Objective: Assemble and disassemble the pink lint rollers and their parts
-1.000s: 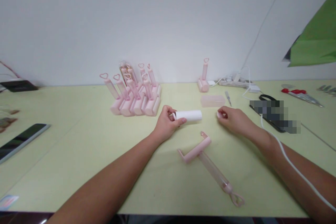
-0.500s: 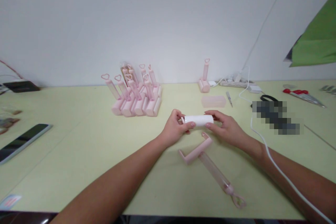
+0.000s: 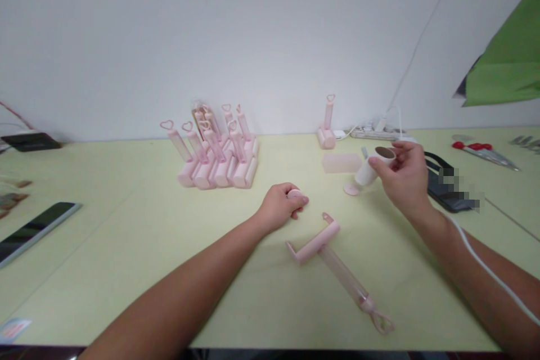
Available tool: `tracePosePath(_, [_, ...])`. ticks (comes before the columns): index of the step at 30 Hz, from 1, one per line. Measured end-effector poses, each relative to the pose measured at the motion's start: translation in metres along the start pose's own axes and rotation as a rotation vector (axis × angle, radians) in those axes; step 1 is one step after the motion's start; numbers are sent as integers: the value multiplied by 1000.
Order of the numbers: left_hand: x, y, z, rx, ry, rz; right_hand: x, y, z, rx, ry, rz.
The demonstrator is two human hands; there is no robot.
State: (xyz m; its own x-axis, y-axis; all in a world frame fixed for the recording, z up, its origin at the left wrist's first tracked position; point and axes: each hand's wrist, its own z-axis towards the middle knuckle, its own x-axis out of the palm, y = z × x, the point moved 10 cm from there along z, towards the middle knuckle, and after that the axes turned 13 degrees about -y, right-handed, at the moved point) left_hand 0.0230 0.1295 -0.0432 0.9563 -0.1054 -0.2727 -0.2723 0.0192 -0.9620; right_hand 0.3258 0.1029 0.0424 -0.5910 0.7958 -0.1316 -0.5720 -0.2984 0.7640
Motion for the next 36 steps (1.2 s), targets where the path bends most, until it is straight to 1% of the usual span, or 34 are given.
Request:
tracePosePath(1, [1,0,1,-8,18,26,-5,-2,6,-49,-37,-99])
tracePosePath(3, [4,-1,5,-13,53,65,-9,-7,15,-108,-67,-257])
tracePosePath(5, [10,-2,11,-6,87,114,-7,-17,21,-122,-54,-342])
tracePosePath(7, [20,-6,21,15,107,172,-3,-30,24,-103,-31,-379])
tracePosePath(10, [42,-16,37,67,131,265,4,-49,25,-66,-9,-390])
tracePosePath(16, [97,-37,56,181,227,451,16,-71,24,-14,48,-369])
tracePosePath(19, [112,-49,66,278,208,559,24,-79,21,3,113,-389])
tracePosePath(21, [116,-60,72,370,171,637,28,-83,19,13,161,-416])
tracePosePath(23, [117,-70,76,445,132,712,31,-87,18,22,190,-441])
tracePosePath(27, [113,-91,78,573,39,808,36,-91,19,25,204,-446])
tracePosePath(30, [118,-104,77,700,14,838,42,-93,22,20,217,-435])
tracePosePath(33, [124,-103,83,761,25,874,48,-93,23,14,232,-421])
tracePosePath(36, [122,-94,93,766,26,902,54,-95,24,12,248,-403])
